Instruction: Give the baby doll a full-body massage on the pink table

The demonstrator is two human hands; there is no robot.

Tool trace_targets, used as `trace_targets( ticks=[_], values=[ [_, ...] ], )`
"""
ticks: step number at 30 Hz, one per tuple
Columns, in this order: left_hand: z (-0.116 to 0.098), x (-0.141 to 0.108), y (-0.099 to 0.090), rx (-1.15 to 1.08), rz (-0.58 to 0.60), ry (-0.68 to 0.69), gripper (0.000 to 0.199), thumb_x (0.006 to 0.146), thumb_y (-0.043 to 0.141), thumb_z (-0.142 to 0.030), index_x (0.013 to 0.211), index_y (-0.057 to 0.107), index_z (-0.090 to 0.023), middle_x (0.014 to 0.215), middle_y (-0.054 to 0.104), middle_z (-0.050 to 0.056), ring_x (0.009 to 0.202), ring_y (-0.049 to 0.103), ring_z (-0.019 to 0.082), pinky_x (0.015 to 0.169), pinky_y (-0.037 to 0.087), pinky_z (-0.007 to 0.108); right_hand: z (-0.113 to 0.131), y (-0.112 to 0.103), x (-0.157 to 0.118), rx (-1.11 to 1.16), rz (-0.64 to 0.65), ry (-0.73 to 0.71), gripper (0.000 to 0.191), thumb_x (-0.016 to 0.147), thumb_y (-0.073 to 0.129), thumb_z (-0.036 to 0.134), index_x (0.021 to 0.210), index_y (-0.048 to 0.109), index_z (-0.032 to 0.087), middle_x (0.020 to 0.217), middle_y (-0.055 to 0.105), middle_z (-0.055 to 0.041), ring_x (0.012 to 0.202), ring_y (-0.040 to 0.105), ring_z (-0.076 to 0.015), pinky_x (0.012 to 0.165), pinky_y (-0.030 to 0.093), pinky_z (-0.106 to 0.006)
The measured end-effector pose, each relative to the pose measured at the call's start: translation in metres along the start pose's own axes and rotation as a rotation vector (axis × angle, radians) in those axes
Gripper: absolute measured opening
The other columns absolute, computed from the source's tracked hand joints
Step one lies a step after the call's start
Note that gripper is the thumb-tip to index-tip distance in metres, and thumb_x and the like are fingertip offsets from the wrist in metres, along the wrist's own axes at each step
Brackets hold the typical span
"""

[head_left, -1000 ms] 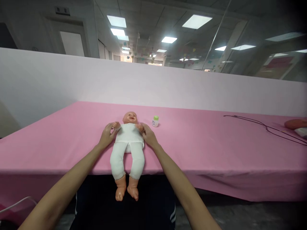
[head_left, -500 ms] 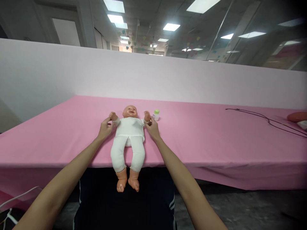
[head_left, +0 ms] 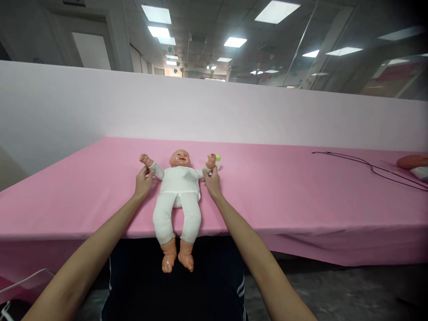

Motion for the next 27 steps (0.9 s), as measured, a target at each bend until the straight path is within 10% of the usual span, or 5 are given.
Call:
trace_targets(
  ticks=[5, 13, 18, 27],
  values=[
    [0.027, 0.004, -0.008, -0.208, -0.075, -0.302, 0.054, 0.071, 0.080, -0.063, 0.090, 0.068, -0.015, 0.089, 0.072, 0.010, 0.073, 0.066, 0.022, 0.062, 0.052, 0.031, -0.021, -0.007, 0.006, 0.100, -0.010, 0.204, 0.053, 0.085, 0.072, 0.059, 0.122, 0.051, 0.027, 0.080, 0.069, -0.0014, 0.055, 0.066, -0.0199, 0.047, 0.049, -0.029],
    [-0.017, -0.007, 0.021, -0.047, 0.301, 0.121, 0.032, 0.082, 0.071, -0.036, 0.107, 0.080, -0.017, 0.122, 0.072, 0.013, 0.110, 0.068, 0.030, 0.088, 0.058, 0.040, 0.016, 0.020, 0.000, 0.099, 0.318, -0.177, 0.036, 0.080, 0.077, 0.030, 0.115, 0.077, 0.024, 0.127, 0.072, -0.0077, 0.120, 0.065, -0.0265, 0.108, 0.050, -0.042],
    [-0.020, -0.013, 0.028, 0.062, 0.410, 0.205, 0.036, 0.085, 0.064, -0.033, 0.114, 0.082, -0.022, 0.126, 0.070, 0.012, 0.118, 0.065, 0.030, 0.092, 0.057, 0.042, 0.018, 0.026, -0.004, 0.075, 0.401, -0.201, 0.028, 0.081, 0.073, 0.026, 0.107, 0.083, 0.025, 0.131, 0.070, -0.0075, 0.125, 0.063, -0.0259, 0.113, 0.046, -0.042],
    [0.012, 0.002, -0.001, -0.099, 0.006, -0.107, 0.042, 0.082, 0.069, -0.056, 0.094, 0.068, -0.016, 0.093, 0.073, 0.010, 0.081, 0.069, 0.025, 0.070, 0.056, 0.035, -0.010, 0.004, 0.005, 0.207, 0.066, 0.094, 0.039, 0.081, 0.077, 0.058, 0.091, 0.063, 0.023, 0.071, 0.066, 0.0011, 0.059, 0.058, -0.0147, 0.051, 0.045, -0.025]
  ],
)
Point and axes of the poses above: each hand's wrist, its own x-axis towards the middle knuckle, its own y-axis out of the palm, z = x × y, the point moved 7 cm from there along x, towards the middle knuckle
